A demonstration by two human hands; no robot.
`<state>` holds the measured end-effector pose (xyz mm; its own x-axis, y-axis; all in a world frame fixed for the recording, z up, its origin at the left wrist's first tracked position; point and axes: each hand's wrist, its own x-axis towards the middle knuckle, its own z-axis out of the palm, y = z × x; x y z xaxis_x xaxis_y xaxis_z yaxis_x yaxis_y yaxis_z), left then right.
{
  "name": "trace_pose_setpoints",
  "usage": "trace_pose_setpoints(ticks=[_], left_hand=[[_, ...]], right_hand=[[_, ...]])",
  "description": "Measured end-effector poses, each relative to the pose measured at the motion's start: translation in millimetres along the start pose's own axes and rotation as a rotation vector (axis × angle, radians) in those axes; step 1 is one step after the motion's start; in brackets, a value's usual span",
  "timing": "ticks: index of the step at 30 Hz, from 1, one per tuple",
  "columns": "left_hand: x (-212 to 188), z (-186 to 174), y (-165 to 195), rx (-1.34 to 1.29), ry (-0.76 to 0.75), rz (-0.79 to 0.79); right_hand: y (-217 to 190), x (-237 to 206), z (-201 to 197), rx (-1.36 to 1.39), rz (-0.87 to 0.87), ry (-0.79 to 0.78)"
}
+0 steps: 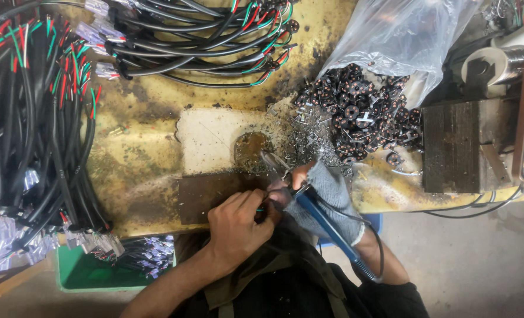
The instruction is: The person uses a soldering iron to attach small black components to the ends of multi-colored wires. They repeatedly pick up a wire, apply solder to the connection point, and place the finished assembly on the workbench.
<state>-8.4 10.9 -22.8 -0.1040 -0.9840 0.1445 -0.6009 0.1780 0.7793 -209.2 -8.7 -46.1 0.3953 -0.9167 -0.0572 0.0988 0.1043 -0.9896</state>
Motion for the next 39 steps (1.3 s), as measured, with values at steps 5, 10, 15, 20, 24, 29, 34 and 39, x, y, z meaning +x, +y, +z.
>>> trace_pose_setpoints(ticks=[5,10,15,20,24,29,34,39], left_hand=[[-1.4,-1.4,-1.0,-0.039,-0.048,-0.061],[2.8,-5.2,1.7,-0.029,-0.101,-0.160],[6.6,-16.6,4.4,-0.388,-0.029,-0.150],[4.5,-12.1,3.0,-0.382,0.082,-0.064],[-0.2,-4.4,2.6,-0.402,0.076,-0.103],[-2.3,-5.0,3.7,-0.371,0.076,-0.109],[-2.6,-6.6,7.3,-0.177,0.123,0.102],[2.3,-12.9,6.5,-0.074,0.011,0.059]], right_hand=[[9.0,-28.2,-6.9,0.242,0.051,-0.036],[42.9,-56.1,-8.1,-0.080,0.020,0.006],[65.0,-50.3,-2.7,0.425,0.019,0.195],[51.4,-41.8,2.1,-0.241,-0.029,0.220],[42.8,-33.2,5.5,-0.562,-0.042,0.179],[33.2,-21.3,15.7,0.111,0.031,0.297],[7.0,-22.0,13.5,-0.148,0.000,0.281],[9.9,-20.8,9.5,-0.079,0.045,0.252]])
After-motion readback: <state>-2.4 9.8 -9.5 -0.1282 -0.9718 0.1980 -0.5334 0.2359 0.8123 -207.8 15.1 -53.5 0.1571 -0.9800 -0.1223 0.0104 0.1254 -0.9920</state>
